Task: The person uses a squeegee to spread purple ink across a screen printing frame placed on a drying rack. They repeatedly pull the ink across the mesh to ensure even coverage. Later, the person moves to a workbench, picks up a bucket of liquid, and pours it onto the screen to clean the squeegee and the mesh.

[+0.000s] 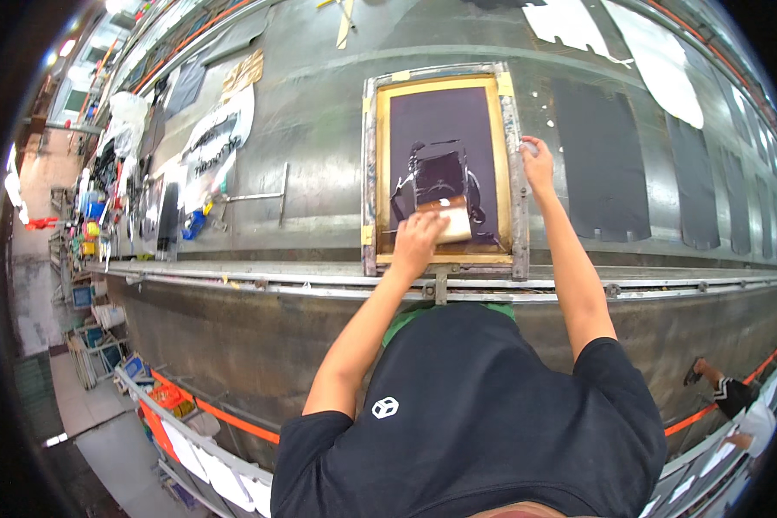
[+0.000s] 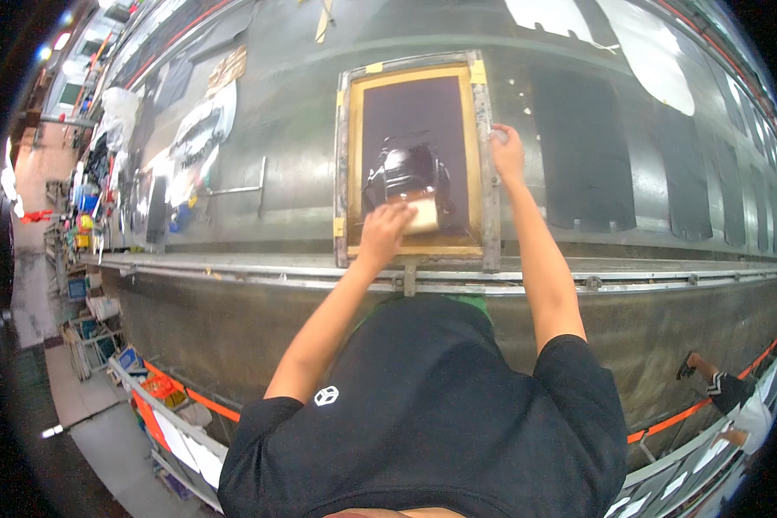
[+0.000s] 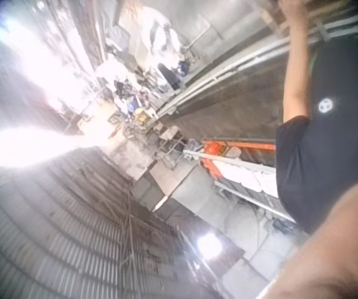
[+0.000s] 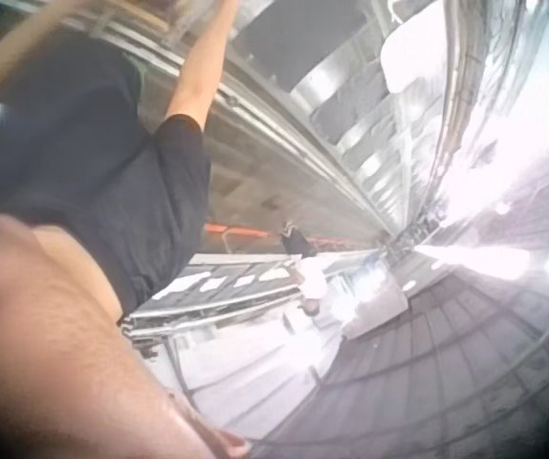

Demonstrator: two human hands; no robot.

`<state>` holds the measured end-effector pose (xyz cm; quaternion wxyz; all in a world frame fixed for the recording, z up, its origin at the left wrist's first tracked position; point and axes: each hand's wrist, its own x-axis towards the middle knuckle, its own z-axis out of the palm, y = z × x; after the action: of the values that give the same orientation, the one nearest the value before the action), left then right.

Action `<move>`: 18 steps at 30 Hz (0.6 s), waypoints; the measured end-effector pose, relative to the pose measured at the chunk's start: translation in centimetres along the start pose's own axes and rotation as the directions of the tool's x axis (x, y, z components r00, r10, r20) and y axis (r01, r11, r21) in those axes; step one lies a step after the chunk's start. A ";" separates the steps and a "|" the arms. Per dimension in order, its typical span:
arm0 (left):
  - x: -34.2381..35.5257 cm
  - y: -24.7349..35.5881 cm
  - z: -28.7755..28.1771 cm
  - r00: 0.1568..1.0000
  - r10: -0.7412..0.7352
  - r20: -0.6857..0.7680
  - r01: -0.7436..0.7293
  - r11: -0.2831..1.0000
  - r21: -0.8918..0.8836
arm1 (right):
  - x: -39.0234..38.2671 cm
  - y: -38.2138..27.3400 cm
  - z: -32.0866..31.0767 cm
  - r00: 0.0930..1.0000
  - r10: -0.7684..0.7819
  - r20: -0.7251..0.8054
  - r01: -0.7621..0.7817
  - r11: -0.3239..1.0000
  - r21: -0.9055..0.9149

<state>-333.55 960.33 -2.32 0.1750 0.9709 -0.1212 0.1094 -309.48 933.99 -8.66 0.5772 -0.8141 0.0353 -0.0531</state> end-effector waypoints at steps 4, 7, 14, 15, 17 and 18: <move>-5.6 3.5 -2.6 0.998 -0.038 0.046 0.040 0.998 -0.039 | -0.8 -2.8 -0.6 0.996 0.088 0.025 -0.087 0.995 -0.048; -7.7 3.9 -3.9 0.996 -0.045 0.078 0.053 0.993 -0.104 | -1.8 -3.7 -0.9 1.000 -0.028 -0.006 0.028 0.999 -0.037; -8.2 -1.2 -8.6 0.931 -0.352 -0.097 0.252 0.812 -0.526 | -4.2 -10.6 -3.1 0.999 -0.012 0.050 0.003 0.985 0.174; -8.3 -2.5 -8.5 0.845 -0.512 -0.151 0.300 0.689 -0.660 | -4.8 -12.6 -3.1 0.997 -0.035 0.070 0.023 0.986 0.167; -8.6 -7.0 -5.8 0.624 -0.697 -0.353 0.346 0.652 -0.674 | -5.4 -15.5 -3.3 0.990 -0.079 0.117 0.053 0.977 0.207; -8.5 -8.7 -4.6 0.535 -0.843 -0.052 0.300 0.247 -0.921 | -5.3 -16.3 -3.2 0.990 -0.112 0.088 0.093 0.977 0.194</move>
<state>-340.02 971.61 -3.04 0.6673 0.6473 0.2856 0.2327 -315.20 936.99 7.51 0.6496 -0.7578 -0.0404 -0.0456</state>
